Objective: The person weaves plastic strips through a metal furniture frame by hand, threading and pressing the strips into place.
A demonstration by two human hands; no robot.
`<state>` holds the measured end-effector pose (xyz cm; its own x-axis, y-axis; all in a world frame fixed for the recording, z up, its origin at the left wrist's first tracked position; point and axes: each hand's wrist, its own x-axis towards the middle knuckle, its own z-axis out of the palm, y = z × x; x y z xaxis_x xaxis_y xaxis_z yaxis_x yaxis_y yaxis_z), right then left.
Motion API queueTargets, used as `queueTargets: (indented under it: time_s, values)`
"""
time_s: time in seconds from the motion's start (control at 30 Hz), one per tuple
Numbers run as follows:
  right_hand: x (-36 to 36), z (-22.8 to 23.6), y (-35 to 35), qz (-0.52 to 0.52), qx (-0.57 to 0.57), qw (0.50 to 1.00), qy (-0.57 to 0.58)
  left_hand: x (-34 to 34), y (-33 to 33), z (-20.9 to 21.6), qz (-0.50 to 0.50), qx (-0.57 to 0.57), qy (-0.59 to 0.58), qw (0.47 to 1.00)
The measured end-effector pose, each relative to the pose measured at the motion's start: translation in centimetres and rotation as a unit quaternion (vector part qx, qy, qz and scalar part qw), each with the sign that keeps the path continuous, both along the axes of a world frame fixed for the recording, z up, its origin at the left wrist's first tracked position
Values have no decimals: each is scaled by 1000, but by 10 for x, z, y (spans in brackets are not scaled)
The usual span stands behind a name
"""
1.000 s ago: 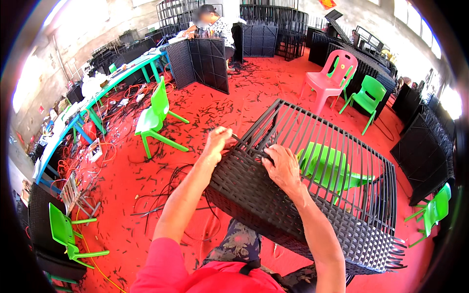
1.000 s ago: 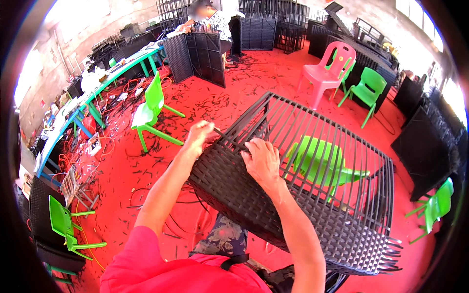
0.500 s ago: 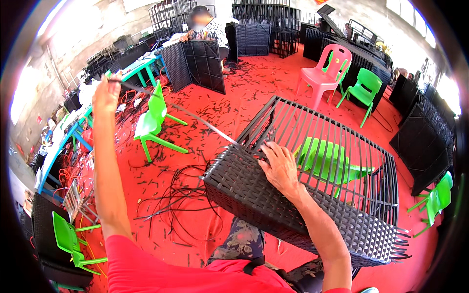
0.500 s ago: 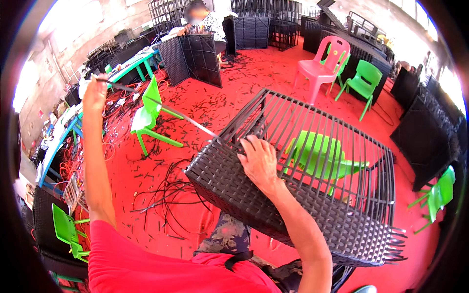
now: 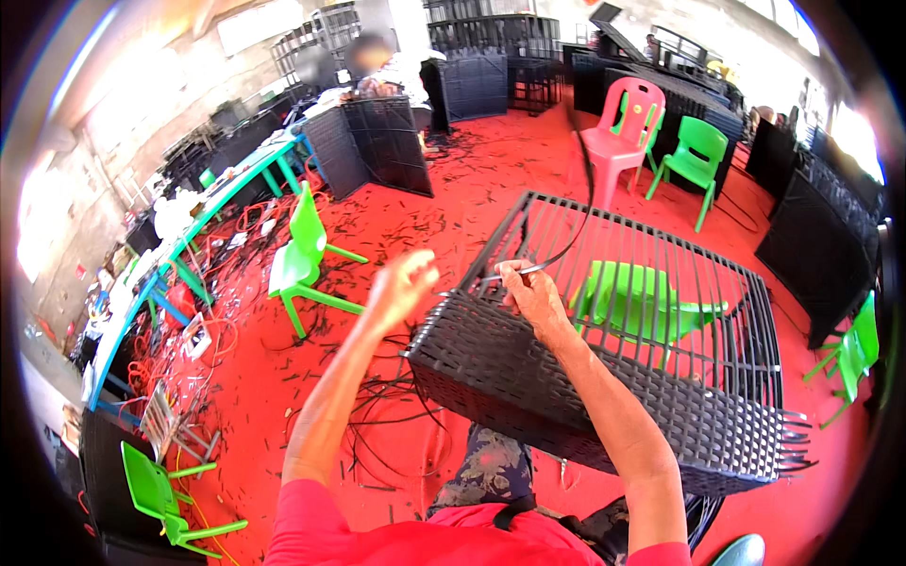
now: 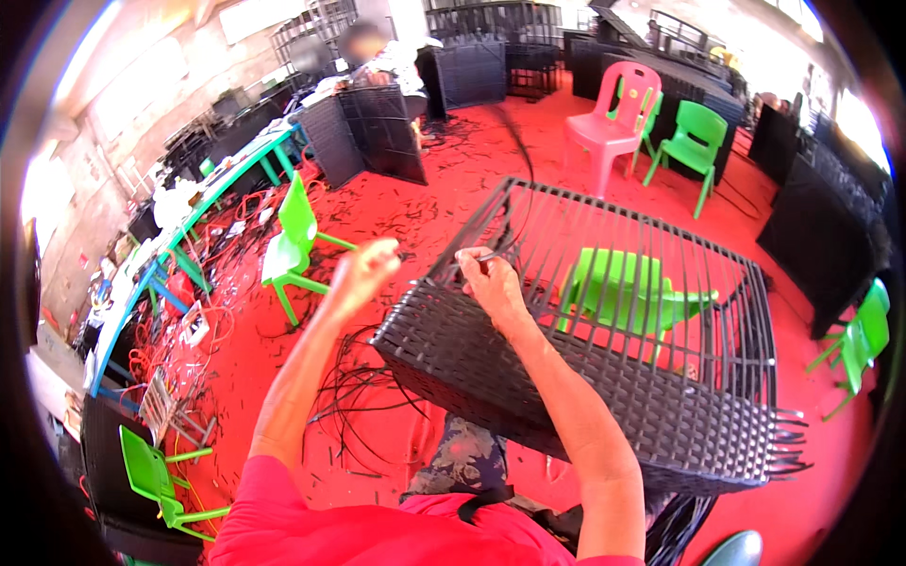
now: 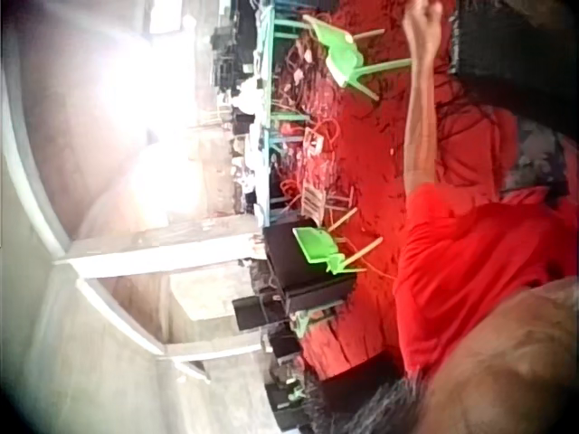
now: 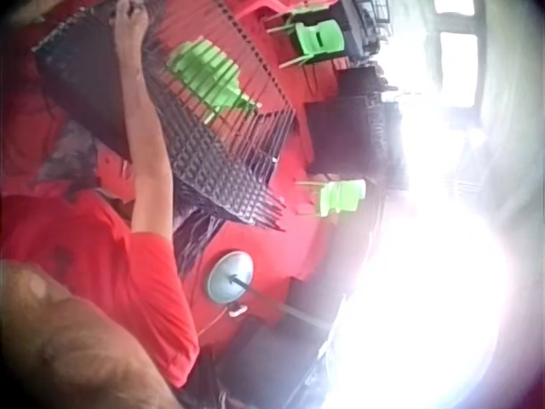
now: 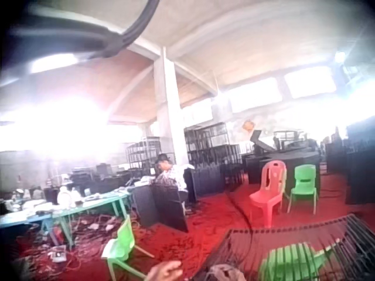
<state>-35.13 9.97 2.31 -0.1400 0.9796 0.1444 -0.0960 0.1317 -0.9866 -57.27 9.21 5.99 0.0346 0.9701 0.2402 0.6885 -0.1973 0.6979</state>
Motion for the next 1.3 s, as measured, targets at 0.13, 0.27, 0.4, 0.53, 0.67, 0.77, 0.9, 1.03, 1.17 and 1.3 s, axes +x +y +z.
queueTargets:
  time_s: [0.13, 0.27, 0.4, 0.53, 0.67, 0.77, 0.9, 1.03, 1.17, 1.3]
  values:
    - [19, -4, -11, 19, -17, 998, 66, 30, 23, -72, -57, 130, 138, 980]
    - [14, 6, -19, 43, 0, 998, 55, 43, 31, -69, -57, 84, 195, 976]
    - [13, 7, -21, 41, 106, 993, 19, 34, 54, -72, -28, 106, 281, 953]
    - [43, -15, -26, -59, 226, 934, -272, -31, 77, -61, 110, -54, -417, 901]
    - [93, -38, -38, -167, 303, 824, -449, -151, 94, 17, -33, -12, -436, 899]
    - [124, -48, -46, -202, 275, 804, -487, -185, 101, 27, -25, 47, -687, 725]
    - [133, -59, -48, -197, 254, 815, -481, -117, 96, -52, -56, -358, -606, 708]
    - [131, -65, -46, -194, 256, 816, -480, -35, 77, -102, -29, -320, -382, 866]
    - [126, -61, -49, -230, 281, 785, -503, -1, 73, -85, -4, -199, -299, 933]
    - [128, -62, -51, -255, 259, 776, -516, 9, 73, -74, -41, -120, -324, 938]
